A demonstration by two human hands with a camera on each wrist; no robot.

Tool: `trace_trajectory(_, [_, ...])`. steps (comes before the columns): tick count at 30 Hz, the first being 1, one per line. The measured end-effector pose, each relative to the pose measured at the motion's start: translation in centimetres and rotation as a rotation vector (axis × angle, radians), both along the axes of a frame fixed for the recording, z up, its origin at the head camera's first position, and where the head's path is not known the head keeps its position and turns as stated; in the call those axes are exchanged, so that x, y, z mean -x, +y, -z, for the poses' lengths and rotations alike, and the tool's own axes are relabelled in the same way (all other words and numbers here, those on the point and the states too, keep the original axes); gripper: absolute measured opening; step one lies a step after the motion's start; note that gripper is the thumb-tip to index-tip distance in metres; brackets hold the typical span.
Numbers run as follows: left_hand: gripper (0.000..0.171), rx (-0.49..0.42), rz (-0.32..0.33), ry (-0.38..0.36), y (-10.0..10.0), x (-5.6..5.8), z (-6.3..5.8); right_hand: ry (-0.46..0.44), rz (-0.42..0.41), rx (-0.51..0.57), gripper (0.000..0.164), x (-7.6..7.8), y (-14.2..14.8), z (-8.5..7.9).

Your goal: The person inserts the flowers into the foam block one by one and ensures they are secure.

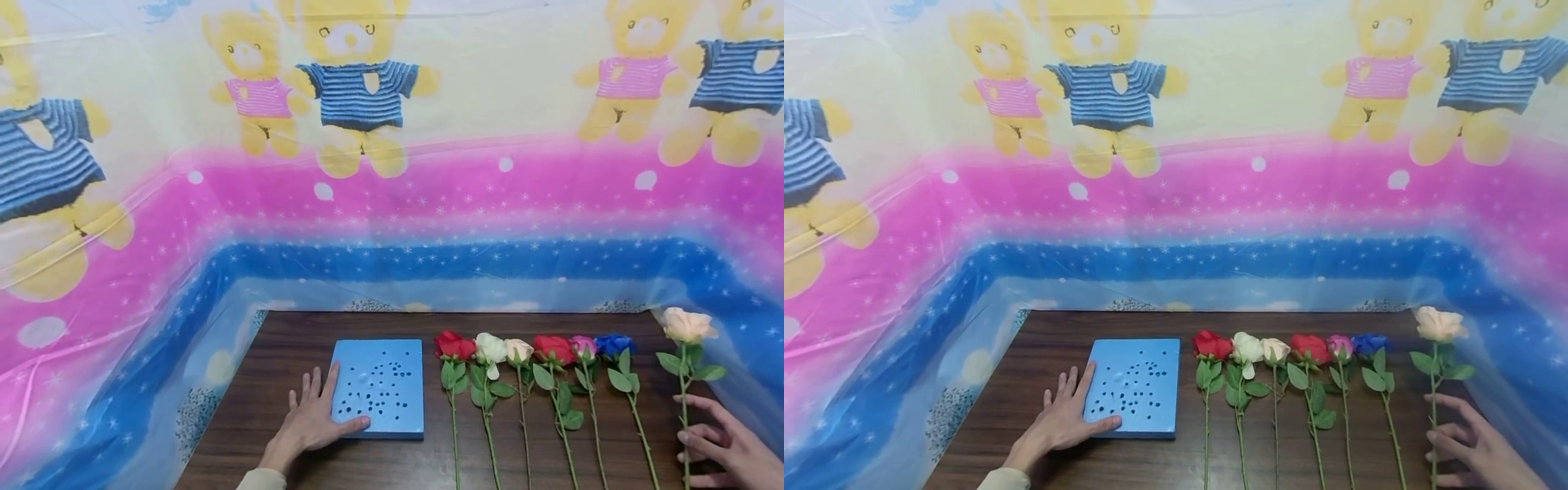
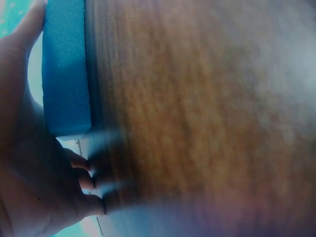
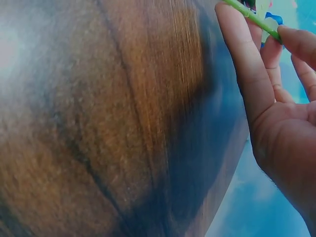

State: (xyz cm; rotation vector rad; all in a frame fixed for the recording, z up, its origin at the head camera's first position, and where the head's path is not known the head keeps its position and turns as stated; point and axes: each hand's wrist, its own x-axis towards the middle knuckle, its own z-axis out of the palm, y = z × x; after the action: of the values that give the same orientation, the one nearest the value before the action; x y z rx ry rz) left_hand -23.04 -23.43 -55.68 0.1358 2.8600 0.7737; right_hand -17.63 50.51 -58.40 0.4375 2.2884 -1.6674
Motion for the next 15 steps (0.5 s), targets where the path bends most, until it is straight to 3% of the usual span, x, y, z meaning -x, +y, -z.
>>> trace_trajectory(6, [0.134, -0.003, 0.0, 0.002, 0.0, 0.0, 0.1, 0.024, -0.024, 0.001, 0.077, -0.1, -0.5, -0.6])
trace_trajectory(15, [0.135, -0.005, -0.001, 0.008, 0.0, 0.0, 0.0, 0.136, -0.061, -0.063, 0.086, 0.3, -1.0, -1.7])
